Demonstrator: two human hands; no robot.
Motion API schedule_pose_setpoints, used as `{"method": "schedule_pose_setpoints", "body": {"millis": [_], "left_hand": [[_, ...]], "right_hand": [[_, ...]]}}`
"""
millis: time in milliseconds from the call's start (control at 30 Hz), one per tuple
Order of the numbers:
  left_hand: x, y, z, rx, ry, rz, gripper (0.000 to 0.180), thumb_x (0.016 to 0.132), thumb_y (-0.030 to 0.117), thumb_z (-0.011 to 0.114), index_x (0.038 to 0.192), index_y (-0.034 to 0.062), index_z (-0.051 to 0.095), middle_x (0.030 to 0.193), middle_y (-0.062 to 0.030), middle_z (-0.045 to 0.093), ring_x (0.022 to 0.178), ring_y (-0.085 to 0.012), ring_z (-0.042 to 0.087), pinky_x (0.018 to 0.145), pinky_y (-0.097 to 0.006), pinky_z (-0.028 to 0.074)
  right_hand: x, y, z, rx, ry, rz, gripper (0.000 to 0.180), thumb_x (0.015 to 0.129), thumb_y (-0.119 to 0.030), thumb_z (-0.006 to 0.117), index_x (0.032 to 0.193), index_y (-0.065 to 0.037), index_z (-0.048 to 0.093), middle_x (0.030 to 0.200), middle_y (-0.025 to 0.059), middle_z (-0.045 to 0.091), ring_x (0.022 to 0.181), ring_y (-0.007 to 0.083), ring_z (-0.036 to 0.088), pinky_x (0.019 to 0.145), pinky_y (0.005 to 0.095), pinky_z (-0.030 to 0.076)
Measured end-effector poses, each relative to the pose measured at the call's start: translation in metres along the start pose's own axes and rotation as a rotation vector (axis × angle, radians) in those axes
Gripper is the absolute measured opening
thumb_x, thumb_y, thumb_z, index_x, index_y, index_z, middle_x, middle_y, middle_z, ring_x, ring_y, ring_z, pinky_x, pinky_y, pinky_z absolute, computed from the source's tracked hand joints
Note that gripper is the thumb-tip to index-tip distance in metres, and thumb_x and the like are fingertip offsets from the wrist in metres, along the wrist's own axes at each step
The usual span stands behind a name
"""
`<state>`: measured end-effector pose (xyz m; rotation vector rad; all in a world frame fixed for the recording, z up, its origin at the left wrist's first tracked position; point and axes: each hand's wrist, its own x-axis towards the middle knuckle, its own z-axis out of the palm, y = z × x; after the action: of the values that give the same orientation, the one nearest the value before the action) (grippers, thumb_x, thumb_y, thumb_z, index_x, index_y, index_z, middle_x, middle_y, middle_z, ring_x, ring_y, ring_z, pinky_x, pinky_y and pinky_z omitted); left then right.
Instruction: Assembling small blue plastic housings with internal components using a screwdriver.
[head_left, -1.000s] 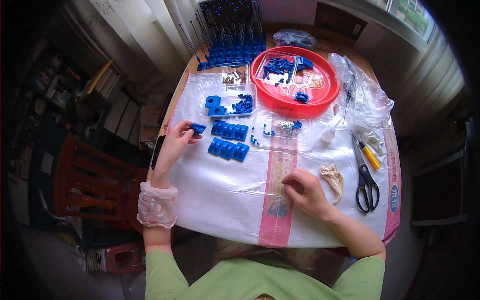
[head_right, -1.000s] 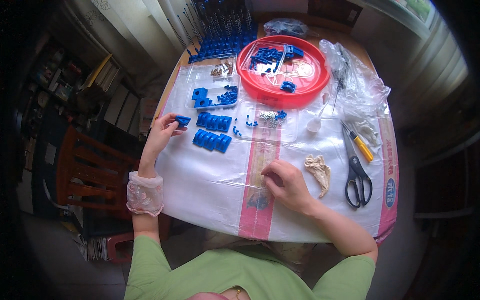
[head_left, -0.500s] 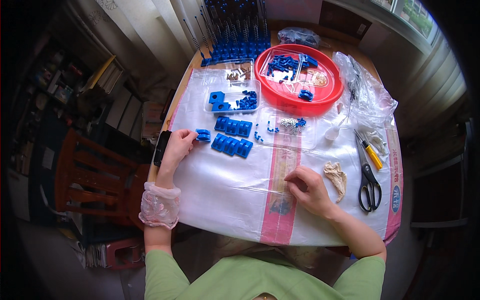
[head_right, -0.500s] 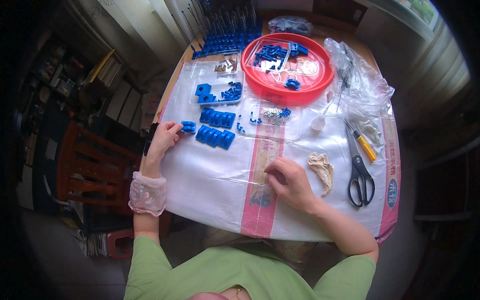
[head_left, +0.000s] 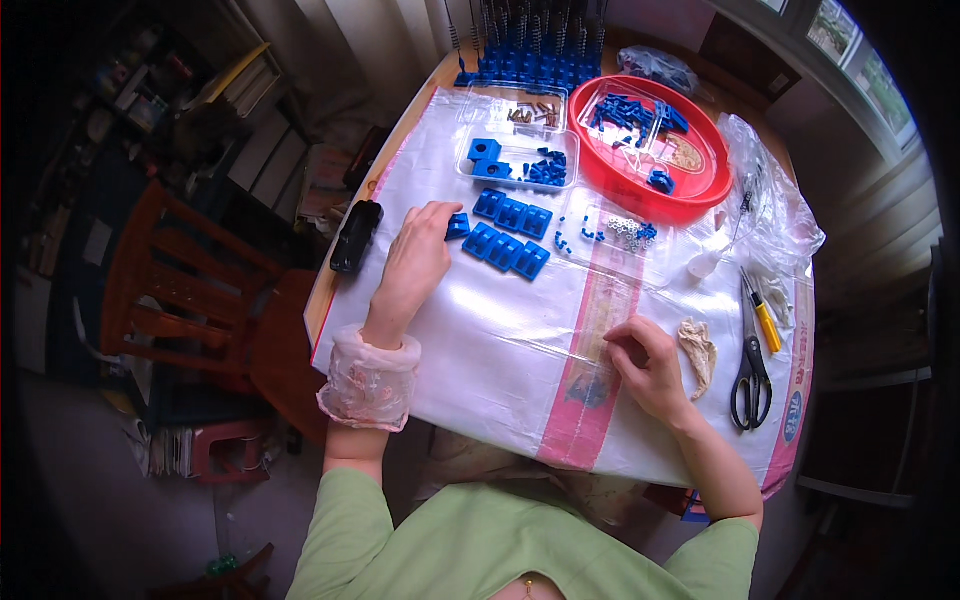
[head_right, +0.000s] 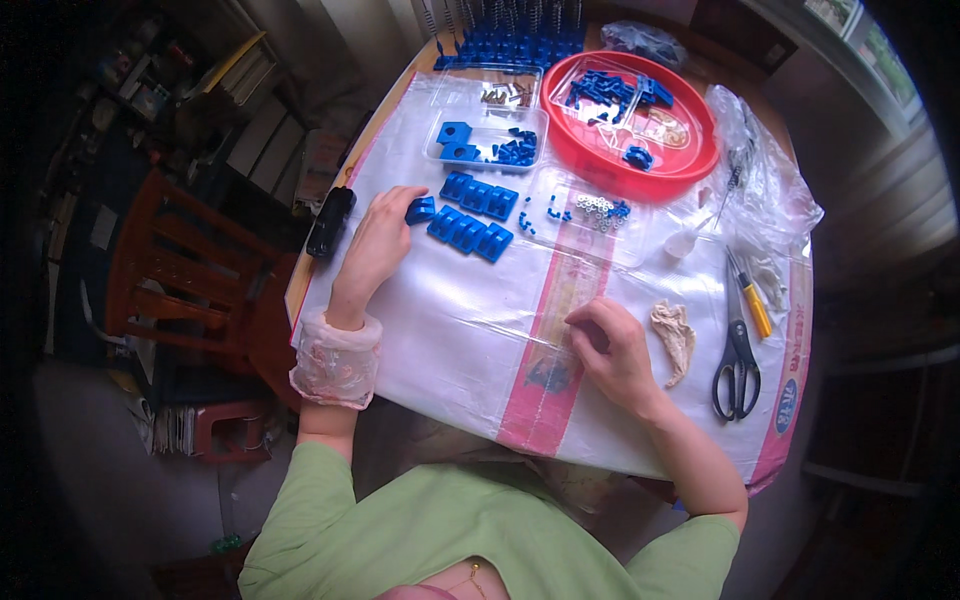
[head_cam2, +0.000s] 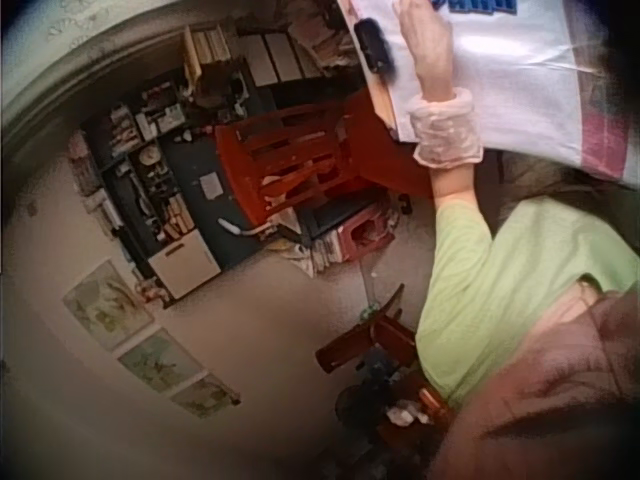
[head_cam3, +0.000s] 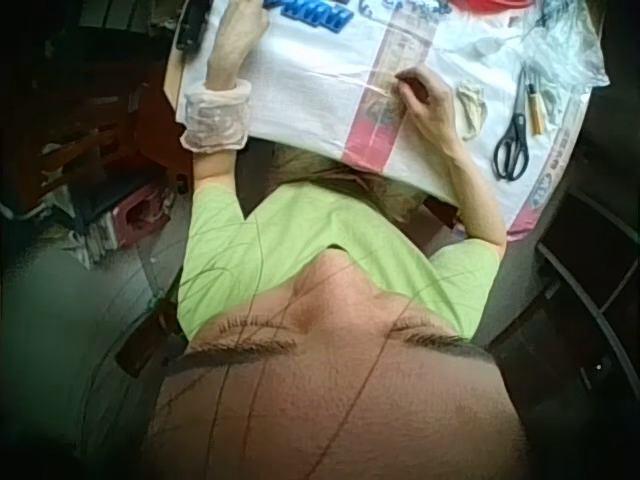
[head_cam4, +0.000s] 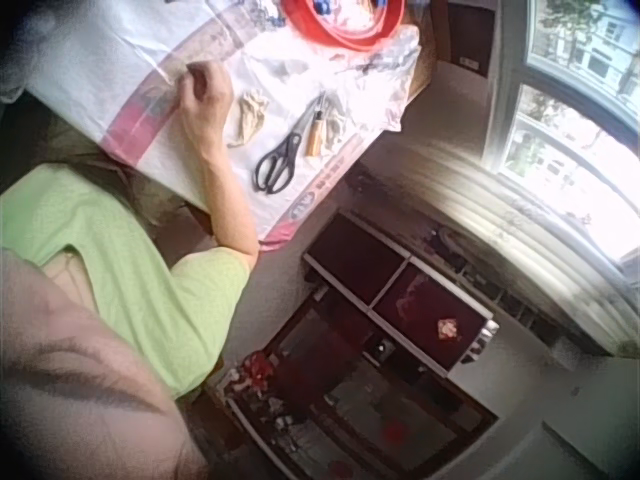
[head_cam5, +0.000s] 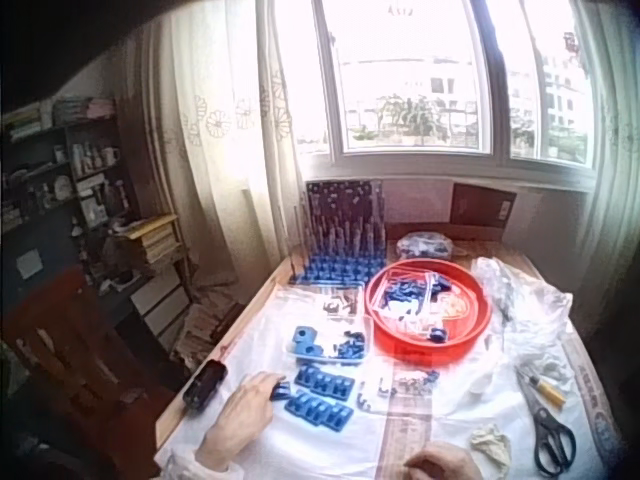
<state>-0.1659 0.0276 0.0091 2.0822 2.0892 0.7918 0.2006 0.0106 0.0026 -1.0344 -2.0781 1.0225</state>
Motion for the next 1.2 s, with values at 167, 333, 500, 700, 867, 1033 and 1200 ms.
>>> {"method": "schedule_pose_setpoints", "body": {"millis": [167, 333, 500, 700, 867, 1033, 1200], "left_hand": [[-0.002, -0.009, 0.001, -0.017, 0.021, -0.014, 0.039, 0.089, -0.002, 0.067, 0.128, -0.0003, 0.068, 0.121, -0.0178, 0.068, 0.116, -0.0355, 0.064, 0.103, -0.041, 0.05], [0.0, -0.013, 0.003, -0.04, 0.083, -0.082, 0.037, 0.091, 0.008, 0.074, 0.127, -0.0011, 0.071, 0.114, -0.0183, 0.068, 0.108, -0.0335, 0.068, 0.098, -0.042, 0.053], [0.003, -0.01, 0.009, -0.049, 0.092, -0.1, 0.031, 0.098, 0.014, 0.07, 0.127, -0.0001, 0.071, 0.115, -0.0192, 0.069, 0.11, -0.0356, 0.068, 0.099, -0.043, 0.052], [0.0, -0.006, 0.01, -0.045, 0.084, -0.065, 0.029, 0.103, 0.014, 0.063, 0.128, 0.0021, 0.071, 0.118, -0.0201, 0.069, 0.113, -0.0372, 0.066, 0.101, -0.044, 0.052], [-0.001, -0.004, 0.008, -0.081, 0.048, -0.085, 0.028, 0.103, 0.013, 0.062, 0.128, 0.0033, 0.071, 0.12, -0.0199, 0.068, 0.116, -0.0375, 0.065, 0.102, -0.045, 0.052], [-0.003, -0.007, 0.004, -0.119, 0.002, -0.074, 0.028, 0.104, 0.014, 0.061, 0.129, 0.0042, 0.071, 0.121, -0.0197, 0.068, 0.118, -0.0377, 0.063, 0.103, -0.045, 0.051], [-0.003, -0.004, 0.004, -0.133, -0.026, -0.062, 0.031, 0.103, 0.018, 0.065, 0.13, 0.0045, 0.07, 0.123, -0.0194, 0.067, 0.119, -0.0369, 0.063, 0.103, -0.045, 0.051]], "right_hand": [[0.001, -0.002, 0.002, -0.011, -0.007, 0.006, 0.012, 0.087, 0.002, 0.07, 0.099, 0.0, 0.067, 0.087, 0.0104, 0.064, 0.077, 0.022, 0.064, 0.068, 0.033, 0.05], [0.001, 0.003, 0.007, -0.031, 0.018, -0.036, 0.013, 0.087, 0.002, 0.07, 0.099, -0.001, 0.068, 0.087, 0.0102, 0.064, 0.076, 0.0218, 0.064, 0.068, 0.0323, 0.05], [0.0, 0.011, 0.01, -0.044, 0.026, 0.004, 0.013, 0.087, 0.002, 0.07, 0.1, 0.0, 0.068, 0.087, 0.01, 0.064, 0.077, 0.0208, 0.065, 0.069, 0.0319, 0.051], [0.003, 0.008, 0.011, -0.08, 0.032, 0.003, 0.011, 0.088, 0.002, 0.07, 0.099, 0.0, 0.068, 0.088, 0.0095, 0.065, 0.078, 0.0199, 0.065, 0.07, 0.0313, 0.051], [0.002, 0.006, 0.011, -0.103, 0.031, 0.018, 0.009, 0.089, 0.002, 0.071, 0.098, 0.001, 0.068, 0.087, 0.0098, 0.065, 0.078, 0.0205, 0.064, 0.071, 0.032, 0.051], [0.004, 0.003, 0.013, -0.098, 0.021, 0.005, 0.01, 0.088, 0.003, 0.07, 0.097, 0.001, 0.068, 0.086, 0.0104, 0.064, 0.079, 0.0218, 0.064, 0.073, 0.033, 0.05], [0.003, 0.002, 0.014, -0.088, 0.023, 0.012, 0.009, 0.088, 0.004, 0.07, 0.096, 0.001, 0.067, 0.085, 0.0105, 0.063, 0.079, 0.0222, 0.063, 0.072, 0.033, 0.05]]}}
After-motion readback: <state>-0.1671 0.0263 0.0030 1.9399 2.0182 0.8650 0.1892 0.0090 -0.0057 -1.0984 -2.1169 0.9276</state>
